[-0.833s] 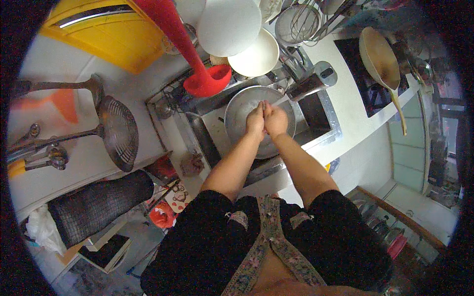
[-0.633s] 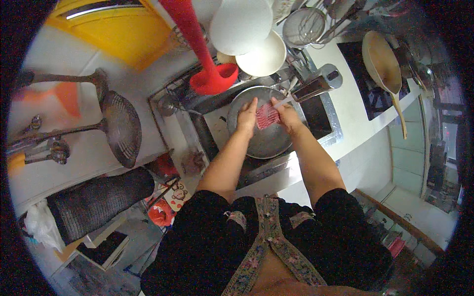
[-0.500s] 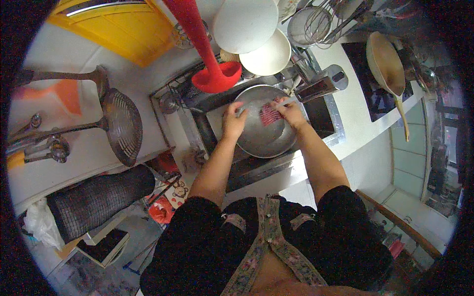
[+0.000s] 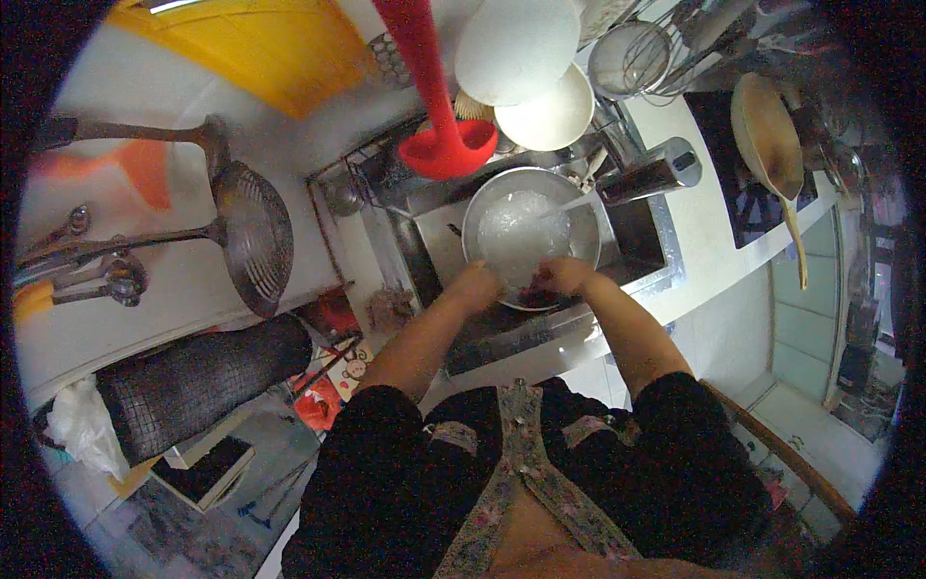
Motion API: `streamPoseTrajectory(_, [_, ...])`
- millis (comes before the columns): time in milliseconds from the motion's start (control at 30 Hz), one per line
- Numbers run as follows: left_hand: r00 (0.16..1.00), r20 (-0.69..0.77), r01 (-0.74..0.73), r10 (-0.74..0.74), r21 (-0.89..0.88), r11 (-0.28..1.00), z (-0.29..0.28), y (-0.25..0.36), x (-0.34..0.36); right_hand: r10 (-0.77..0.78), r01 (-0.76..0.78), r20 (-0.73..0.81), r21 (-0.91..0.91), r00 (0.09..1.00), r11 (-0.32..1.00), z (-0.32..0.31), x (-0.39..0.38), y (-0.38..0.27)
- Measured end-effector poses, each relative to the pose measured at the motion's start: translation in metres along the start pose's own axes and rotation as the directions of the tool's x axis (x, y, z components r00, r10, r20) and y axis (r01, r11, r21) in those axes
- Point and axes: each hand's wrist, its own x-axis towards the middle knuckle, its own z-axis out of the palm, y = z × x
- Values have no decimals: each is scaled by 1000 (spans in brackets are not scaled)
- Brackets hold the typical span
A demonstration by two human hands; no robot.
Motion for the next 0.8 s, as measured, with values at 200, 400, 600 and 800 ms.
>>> streamPoseTrajectory(200, [984, -166, -105, 67, -233, 967, -36, 15, 6, 185, 182, -546, 549, 817, 816, -34, -48, 27])
streamPoseTrajectory(400, [919, -393, -297, -4, -702, 647, -64, 9, 19, 387, 529, -732, 677, 561, 512, -79, -98, 33])
streamPoseTrajectory(600, [886, -306, -348, -348, -936, -63, -73, 20, 34, 503, 554, -733, 678, 458, 483, -84, -121, 29])
streamPoseTrajectory(800, [729, 118, -212, -675, -898, -386, -104, 38, 44, 7, 395, -888, 212, 460, 894, -58, -126, -30])
